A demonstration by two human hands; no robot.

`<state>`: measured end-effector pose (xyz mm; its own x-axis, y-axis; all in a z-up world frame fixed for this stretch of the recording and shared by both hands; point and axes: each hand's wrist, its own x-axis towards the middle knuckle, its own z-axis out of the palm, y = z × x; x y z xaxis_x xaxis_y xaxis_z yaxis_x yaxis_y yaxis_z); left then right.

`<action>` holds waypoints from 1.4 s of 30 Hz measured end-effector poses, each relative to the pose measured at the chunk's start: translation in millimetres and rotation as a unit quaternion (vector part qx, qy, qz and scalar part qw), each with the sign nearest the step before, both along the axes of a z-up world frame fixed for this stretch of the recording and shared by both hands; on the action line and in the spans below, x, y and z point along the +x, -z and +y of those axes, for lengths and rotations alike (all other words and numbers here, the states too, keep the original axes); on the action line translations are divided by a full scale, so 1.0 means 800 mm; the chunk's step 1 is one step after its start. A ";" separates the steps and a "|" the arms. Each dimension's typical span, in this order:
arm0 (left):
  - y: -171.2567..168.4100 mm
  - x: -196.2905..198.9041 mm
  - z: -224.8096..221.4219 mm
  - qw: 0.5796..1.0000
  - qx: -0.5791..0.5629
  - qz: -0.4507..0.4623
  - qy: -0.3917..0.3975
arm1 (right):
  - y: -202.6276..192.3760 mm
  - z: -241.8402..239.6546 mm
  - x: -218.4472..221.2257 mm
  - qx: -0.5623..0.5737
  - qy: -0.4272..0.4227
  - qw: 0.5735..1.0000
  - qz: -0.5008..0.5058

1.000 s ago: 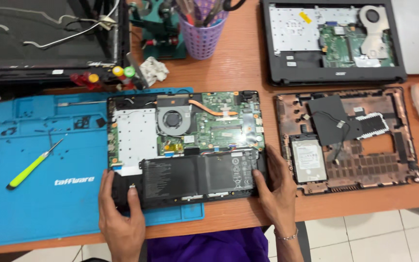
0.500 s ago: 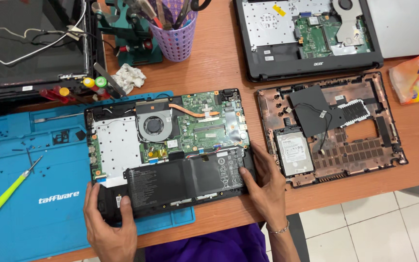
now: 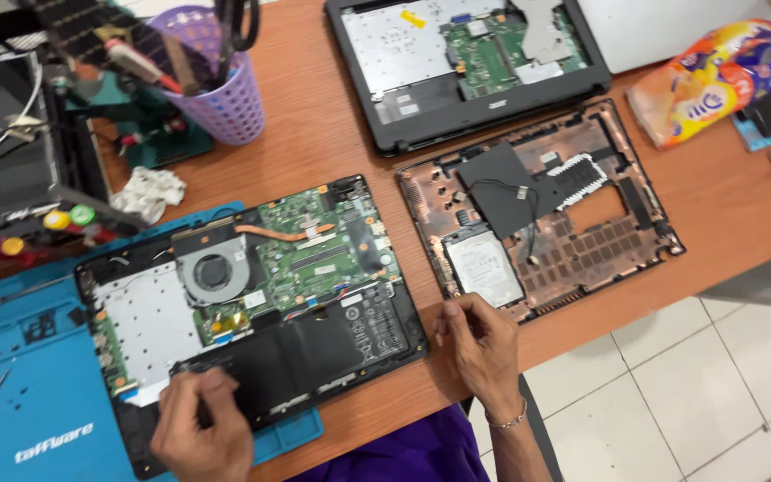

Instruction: The person installs a battery into a laptop chassis, connects the internal cables by hand, and then positions a fan assembly and wires it into the motherboard.

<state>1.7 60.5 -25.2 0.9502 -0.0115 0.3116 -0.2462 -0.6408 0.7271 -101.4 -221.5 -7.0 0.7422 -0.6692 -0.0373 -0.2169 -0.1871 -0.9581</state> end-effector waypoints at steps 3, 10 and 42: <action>-0.017 0.006 -0.044 0.998 -0.042 -0.009 0.054 | -0.006 -0.011 -0.002 -0.015 0.037 0.999 -0.001; -0.066 0.026 -0.137 0.975 -0.013 0.023 0.220 | -0.031 -0.059 -0.005 -0.144 0.117 0.982 0.041; -0.044 0.088 -0.355 0.918 0.133 -0.025 0.373 | -0.032 -0.152 -0.019 -0.208 0.121 0.963 0.121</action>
<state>72.1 -223.9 9.6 0.6315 -0.7354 0.2460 -0.7170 -0.4330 0.5463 -116.6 -343.5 18.6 0.5661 -0.8157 0.1190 -0.5099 -0.4600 -0.7269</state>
